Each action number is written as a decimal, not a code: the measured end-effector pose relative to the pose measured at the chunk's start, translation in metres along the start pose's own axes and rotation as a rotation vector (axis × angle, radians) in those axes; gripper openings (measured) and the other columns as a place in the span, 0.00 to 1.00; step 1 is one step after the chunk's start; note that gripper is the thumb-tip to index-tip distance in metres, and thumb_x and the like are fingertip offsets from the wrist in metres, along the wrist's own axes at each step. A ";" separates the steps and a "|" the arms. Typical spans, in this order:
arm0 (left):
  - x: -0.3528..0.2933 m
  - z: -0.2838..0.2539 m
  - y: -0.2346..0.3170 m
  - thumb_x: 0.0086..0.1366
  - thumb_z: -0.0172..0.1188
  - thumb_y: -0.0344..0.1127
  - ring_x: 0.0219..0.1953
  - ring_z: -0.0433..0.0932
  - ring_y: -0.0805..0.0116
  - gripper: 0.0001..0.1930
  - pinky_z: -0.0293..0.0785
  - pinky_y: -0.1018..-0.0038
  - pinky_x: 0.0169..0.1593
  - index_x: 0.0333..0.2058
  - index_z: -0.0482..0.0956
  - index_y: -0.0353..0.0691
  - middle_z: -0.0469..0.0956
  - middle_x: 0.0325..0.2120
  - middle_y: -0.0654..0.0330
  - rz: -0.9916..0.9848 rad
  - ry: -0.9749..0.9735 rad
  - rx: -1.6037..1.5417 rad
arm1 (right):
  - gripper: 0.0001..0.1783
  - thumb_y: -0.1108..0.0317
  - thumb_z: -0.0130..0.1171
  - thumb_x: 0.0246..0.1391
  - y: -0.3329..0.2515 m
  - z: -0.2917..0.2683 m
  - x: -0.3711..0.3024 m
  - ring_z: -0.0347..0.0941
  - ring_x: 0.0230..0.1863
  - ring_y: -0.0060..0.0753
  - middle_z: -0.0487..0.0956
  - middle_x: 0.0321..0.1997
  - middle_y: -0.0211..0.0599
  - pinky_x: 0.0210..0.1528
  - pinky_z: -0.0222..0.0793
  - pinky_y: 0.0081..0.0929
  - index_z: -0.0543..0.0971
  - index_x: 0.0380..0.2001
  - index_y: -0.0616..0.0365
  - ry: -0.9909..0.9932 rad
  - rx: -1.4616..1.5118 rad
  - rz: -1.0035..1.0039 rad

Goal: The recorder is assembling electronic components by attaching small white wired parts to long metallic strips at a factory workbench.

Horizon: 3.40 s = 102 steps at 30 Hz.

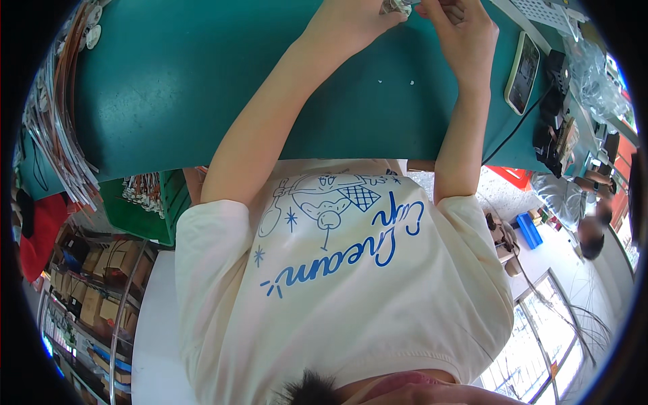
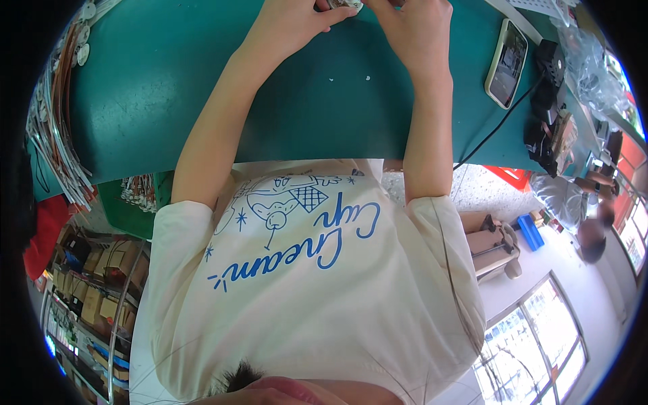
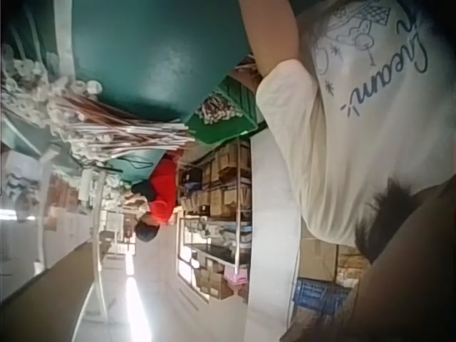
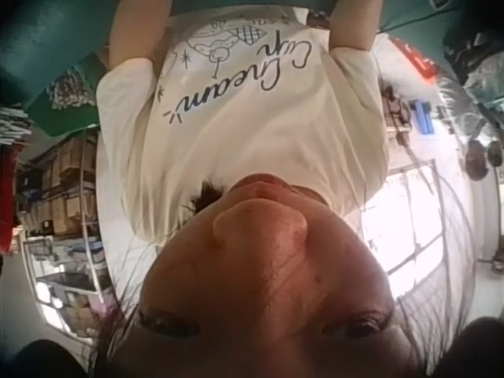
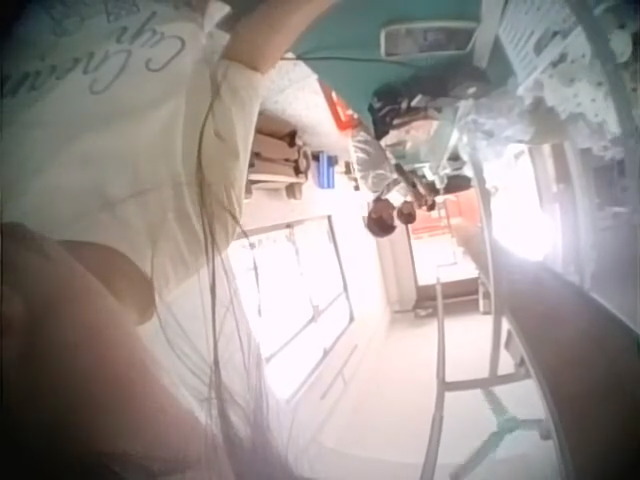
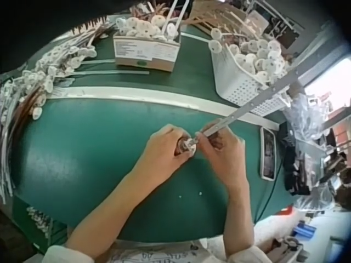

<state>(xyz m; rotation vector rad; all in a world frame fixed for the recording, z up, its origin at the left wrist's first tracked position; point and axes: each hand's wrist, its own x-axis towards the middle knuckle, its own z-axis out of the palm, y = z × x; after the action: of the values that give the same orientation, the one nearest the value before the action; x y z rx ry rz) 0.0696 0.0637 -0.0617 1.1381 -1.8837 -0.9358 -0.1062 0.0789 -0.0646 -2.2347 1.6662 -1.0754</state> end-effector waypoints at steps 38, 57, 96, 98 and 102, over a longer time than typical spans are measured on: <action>-0.006 0.002 -0.012 0.51 0.67 0.39 0.27 0.77 0.63 0.17 0.74 0.71 0.30 0.39 0.78 0.41 0.73 0.29 0.57 -0.043 -0.064 -0.026 | 0.12 0.64 0.62 0.48 -0.020 0.027 0.003 0.76 0.23 0.33 0.77 0.21 0.36 0.26 0.71 0.25 0.75 0.33 0.58 0.050 0.150 0.100; 0.132 -0.178 0.017 0.56 0.61 0.49 0.26 0.78 0.70 0.23 0.74 0.77 0.34 0.39 0.78 0.31 0.79 0.26 0.55 -0.173 0.269 0.455 | 0.18 0.66 0.61 0.50 -0.038 0.011 -0.018 0.70 0.23 0.29 0.75 0.27 0.36 0.27 0.69 0.25 0.70 0.43 0.56 -0.128 0.537 0.274; -0.072 -0.320 -0.122 0.54 0.59 0.27 0.29 0.75 0.50 0.07 0.70 0.60 0.34 0.30 0.71 0.32 0.75 0.25 0.49 -0.283 0.219 1.390 | 0.15 0.66 0.55 0.53 -0.040 0.022 -0.027 0.75 0.33 0.43 0.76 0.34 0.41 0.35 0.71 0.37 0.69 0.44 0.55 -0.228 0.416 0.163; -0.071 -0.321 -0.119 0.54 0.59 0.26 0.29 0.75 0.51 0.06 0.70 0.60 0.34 0.29 0.72 0.32 0.75 0.25 0.48 -0.269 0.195 1.360 | 0.15 0.66 0.55 0.53 -0.040 0.022 -0.026 0.75 0.33 0.43 0.76 0.34 0.41 0.35 0.71 0.37 0.68 0.44 0.55 -0.227 0.417 0.156; -0.072 -0.324 -0.114 0.55 0.58 0.27 0.28 0.74 0.52 0.05 0.69 0.61 0.34 0.28 0.73 0.33 0.75 0.25 0.50 -0.214 0.202 1.279 | 0.15 0.66 0.55 0.53 -0.040 0.022 -0.025 0.75 0.33 0.43 0.76 0.33 0.40 0.35 0.71 0.37 0.68 0.44 0.56 -0.233 0.407 0.147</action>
<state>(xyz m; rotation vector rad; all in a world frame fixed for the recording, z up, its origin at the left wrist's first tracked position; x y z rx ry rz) 0.4162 0.0225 -0.0241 2.0461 -2.1761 0.4610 -0.0646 0.1099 -0.0716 -1.8675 1.3497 -0.9713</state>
